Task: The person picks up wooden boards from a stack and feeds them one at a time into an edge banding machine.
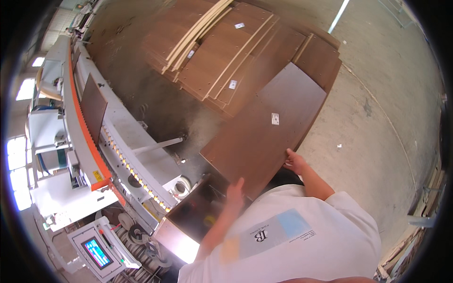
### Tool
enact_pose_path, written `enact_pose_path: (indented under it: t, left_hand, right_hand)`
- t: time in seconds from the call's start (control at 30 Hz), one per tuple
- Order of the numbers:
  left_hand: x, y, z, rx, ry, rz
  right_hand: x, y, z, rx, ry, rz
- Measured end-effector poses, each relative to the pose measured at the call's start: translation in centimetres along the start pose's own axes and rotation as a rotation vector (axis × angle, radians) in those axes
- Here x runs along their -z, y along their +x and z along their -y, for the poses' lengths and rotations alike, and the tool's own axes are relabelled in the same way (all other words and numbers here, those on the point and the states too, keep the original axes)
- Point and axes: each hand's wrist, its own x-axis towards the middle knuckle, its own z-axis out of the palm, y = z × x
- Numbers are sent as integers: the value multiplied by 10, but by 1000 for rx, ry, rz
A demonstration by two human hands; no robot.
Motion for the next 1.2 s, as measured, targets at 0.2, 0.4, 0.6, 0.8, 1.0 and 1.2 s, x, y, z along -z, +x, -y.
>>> enact_pose_path:
  t: [0.2, 0.4, 0.6, 0.8, 1.0, 1.2]
  left_hand:
    - [83, -39, 39, -303, -83, -136]
    - [97, -97, 15, -199, -351, -529]
    - [126, -97, 73, -257, -430, -662]
    - [165, -129, 148, -230, -822, -709]
    - [180, -143, 218, -267, -1271, -821]
    - [174, -150, 281, -243, -1645, -839]
  right_hand:
    - [14, 22, 6, -124, -54, -190]
    - [-20, 62, -31, -139, -54, -392]
    - [-44, 64, -37, -127, -228, -413]
    - [-127, 7, -31, -57, -440, -235]
    - [-231, -9, -45, 25, -674, 24]
    - [-349, -19, -96, 135, -964, 159]
